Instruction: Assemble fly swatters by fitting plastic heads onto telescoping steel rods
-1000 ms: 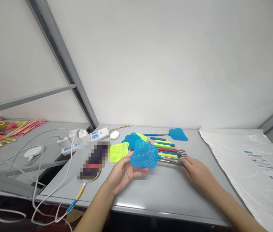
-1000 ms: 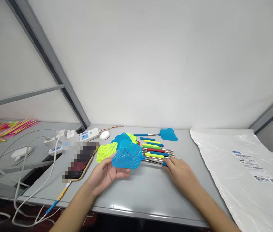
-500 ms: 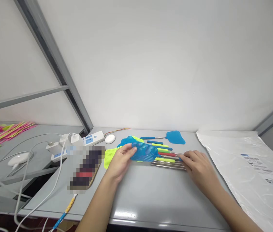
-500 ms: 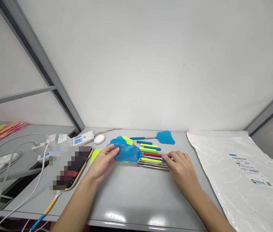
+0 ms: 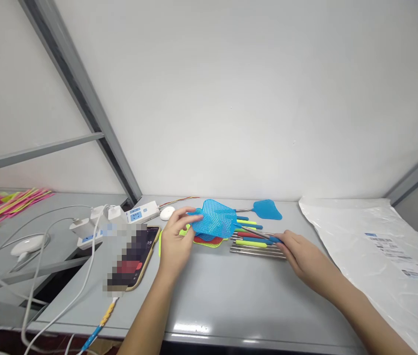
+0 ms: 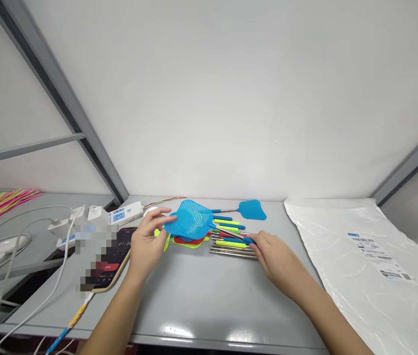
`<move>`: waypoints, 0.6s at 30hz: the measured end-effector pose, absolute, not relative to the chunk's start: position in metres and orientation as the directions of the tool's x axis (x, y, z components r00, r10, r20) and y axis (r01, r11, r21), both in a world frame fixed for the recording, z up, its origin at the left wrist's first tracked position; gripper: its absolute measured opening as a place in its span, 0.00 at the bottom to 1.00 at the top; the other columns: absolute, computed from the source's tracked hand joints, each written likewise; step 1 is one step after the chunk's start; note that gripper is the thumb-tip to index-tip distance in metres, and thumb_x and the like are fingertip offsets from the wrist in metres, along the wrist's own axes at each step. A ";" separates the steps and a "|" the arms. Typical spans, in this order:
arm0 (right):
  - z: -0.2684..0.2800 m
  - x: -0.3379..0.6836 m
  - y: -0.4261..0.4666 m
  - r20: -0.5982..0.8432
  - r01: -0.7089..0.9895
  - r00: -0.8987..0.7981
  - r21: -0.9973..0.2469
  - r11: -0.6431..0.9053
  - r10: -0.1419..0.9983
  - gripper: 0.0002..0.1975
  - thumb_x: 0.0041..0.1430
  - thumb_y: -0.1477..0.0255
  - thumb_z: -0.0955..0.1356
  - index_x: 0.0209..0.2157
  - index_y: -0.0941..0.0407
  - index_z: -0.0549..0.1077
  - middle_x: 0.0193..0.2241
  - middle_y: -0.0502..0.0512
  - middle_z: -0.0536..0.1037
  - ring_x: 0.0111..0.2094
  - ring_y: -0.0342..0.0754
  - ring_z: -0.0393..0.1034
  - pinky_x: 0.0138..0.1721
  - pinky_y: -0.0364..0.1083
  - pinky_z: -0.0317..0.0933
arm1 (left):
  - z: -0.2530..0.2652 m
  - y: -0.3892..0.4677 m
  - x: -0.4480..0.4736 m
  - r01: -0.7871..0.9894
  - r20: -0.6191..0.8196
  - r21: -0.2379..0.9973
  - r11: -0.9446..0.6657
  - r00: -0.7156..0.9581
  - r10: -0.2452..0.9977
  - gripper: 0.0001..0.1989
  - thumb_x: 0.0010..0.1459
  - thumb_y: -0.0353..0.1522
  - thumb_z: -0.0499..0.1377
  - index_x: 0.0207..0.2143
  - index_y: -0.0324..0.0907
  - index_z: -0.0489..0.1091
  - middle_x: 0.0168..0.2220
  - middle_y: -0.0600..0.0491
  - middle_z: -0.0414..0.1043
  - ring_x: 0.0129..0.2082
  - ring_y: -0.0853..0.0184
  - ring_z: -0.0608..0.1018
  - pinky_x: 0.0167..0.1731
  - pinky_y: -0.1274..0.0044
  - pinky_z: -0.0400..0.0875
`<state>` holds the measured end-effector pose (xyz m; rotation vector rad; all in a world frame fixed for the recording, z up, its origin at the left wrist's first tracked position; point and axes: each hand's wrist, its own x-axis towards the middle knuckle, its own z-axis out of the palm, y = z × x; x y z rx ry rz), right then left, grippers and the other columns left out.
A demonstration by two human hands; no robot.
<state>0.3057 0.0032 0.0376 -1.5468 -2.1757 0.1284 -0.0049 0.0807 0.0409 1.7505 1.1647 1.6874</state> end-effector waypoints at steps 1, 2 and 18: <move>0.038 0.298 0.000 0.282 0.827 -0.225 -0.451 0.336 0.933 0.14 0.69 0.65 0.55 0.46 0.52 0.67 0.36 0.53 0.74 0.34 0.47 0.69 0.35 0.46 0.61 | 0.042 0.079 0.005 0.128 0.472 0.881 -0.455 -0.191 0.861 0.14 0.55 0.32 0.60 0.45 0.50 0.75 0.49 0.50 0.72 0.42 0.64 0.75 0.39 0.74 0.70; 0.038 0.289 -0.003 0.245 0.768 -0.190 -0.567 0.300 0.951 0.13 0.69 0.64 0.56 0.46 0.52 0.67 0.37 0.53 0.75 0.35 0.47 0.70 0.36 0.46 0.62 | 0.043 0.076 0.016 -0.064 0.328 0.932 -0.356 -0.268 0.906 0.19 0.56 0.34 0.60 0.52 0.49 0.70 0.49 0.49 0.71 0.41 0.65 0.76 0.37 0.75 0.70; 0.076 0.317 0.020 0.857 0.919 0.107 -0.279 0.279 0.504 0.28 0.53 0.63 0.72 0.53 0.57 0.64 0.49 0.65 0.67 0.52 0.59 0.60 0.47 0.54 0.60 | 0.098 0.096 0.061 0.395 0.158 0.776 -0.492 0.633 0.758 0.18 0.64 0.41 0.48 0.47 0.46 0.73 0.34 0.54 0.75 0.30 0.69 0.73 0.32 0.78 0.64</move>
